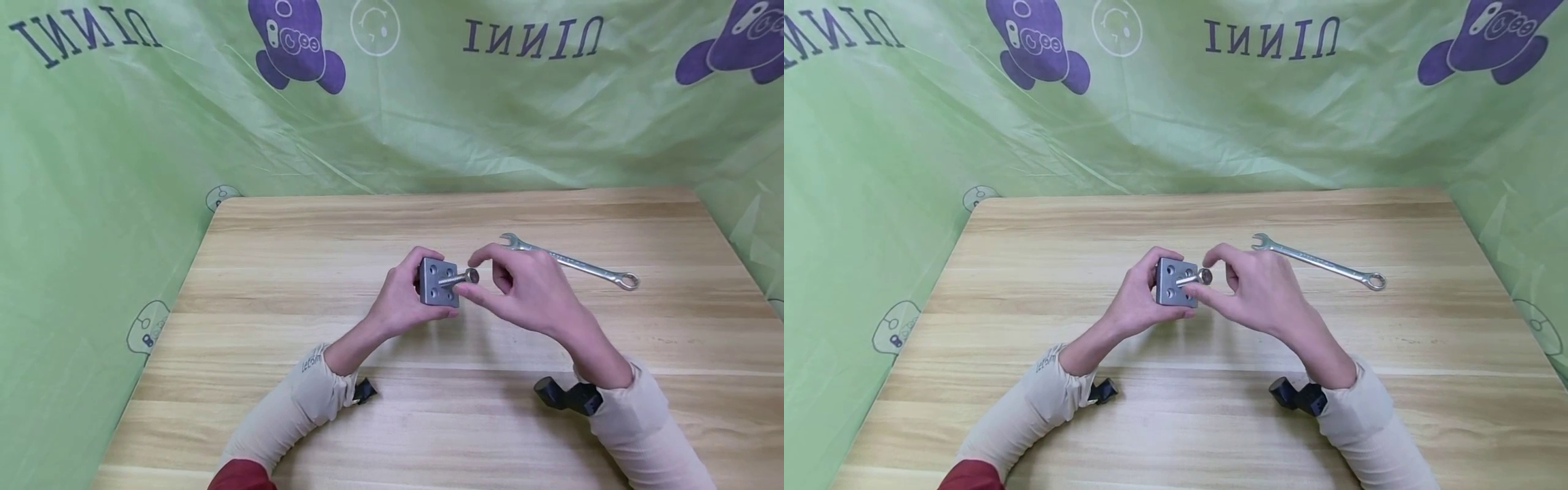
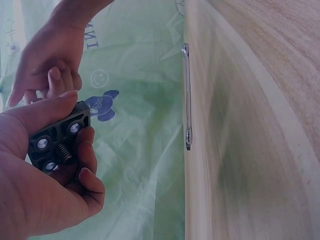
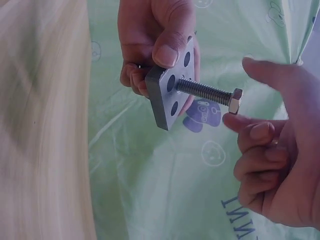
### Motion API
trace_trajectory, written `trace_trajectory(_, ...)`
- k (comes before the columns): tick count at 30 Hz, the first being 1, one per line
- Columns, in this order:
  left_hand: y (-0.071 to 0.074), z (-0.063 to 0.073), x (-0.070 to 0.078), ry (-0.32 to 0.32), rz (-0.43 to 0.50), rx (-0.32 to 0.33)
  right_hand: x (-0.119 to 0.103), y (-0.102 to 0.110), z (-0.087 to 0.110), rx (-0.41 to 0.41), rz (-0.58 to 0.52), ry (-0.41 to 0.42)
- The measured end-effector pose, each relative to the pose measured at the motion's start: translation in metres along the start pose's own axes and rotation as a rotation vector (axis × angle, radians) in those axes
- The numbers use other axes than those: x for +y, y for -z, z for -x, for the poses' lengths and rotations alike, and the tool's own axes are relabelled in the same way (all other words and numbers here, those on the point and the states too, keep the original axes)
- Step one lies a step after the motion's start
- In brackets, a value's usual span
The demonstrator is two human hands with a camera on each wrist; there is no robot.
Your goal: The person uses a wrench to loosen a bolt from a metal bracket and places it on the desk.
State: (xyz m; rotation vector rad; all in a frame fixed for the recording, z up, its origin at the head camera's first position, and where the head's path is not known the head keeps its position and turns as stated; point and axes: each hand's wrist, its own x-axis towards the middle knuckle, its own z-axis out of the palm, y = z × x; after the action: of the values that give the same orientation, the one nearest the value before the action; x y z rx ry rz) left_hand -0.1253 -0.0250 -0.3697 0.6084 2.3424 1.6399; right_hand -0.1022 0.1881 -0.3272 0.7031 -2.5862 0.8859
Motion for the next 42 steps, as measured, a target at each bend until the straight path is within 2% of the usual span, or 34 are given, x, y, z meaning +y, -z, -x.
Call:
trace_trajectory(4, -0.0003, -0.0002, -0.0017, 0.0, 0.005, 0.006, -0.002, 0.0008, -0.001, -0.053, 0.044, -0.107)
trace_trajectory(7, -0.0006, -0.0005, -0.0024, -0.004, 0.009, 0.01, -0.003, 0.0013, -0.0019, -0.116, 0.077, -0.157)
trace_trajectory(10, -0.0008, -0.0006, -0.0025, -0.008, 0.009, 0.012, -0.0036, 0.0006, -0.0022, -0.163, 0.092, -0.184)
trace_trajectory(14, -0.0009, -0.0005, -0.0023, -0.01, 0.011, 0.008, -0.0041, -0.0019, -0.0023, -0.178, 0.071, -0.186)
trace_trajectory(20, -0.0012, -0.0007, -0.0032, -0.005, 0.009, -0.01, -0.0037, -0.0036, -0.0017, -0.132, 0.046, -0.124)
trace_trajectory(27, -0.0009, -0.0002, -0.0019, 0.0, 0.008, -0.001, -0.0019, -0.0023, -0.0008, -0.053, 0.013, -0.033)
trace_trajectory(34, -0.0012, -0.0001, -0.0021, 0.014, 0.011, -0.007, -0.0017, -0.0001, -0.0007, -0.032, -0.058, 0.022)
trace_trajectory(42, -0.001, 0.0, -0.0026, -0.001, 0.027, -0.014, 0.0029, -0.004, -0.0006, 0.042, -0.157, 0.168)
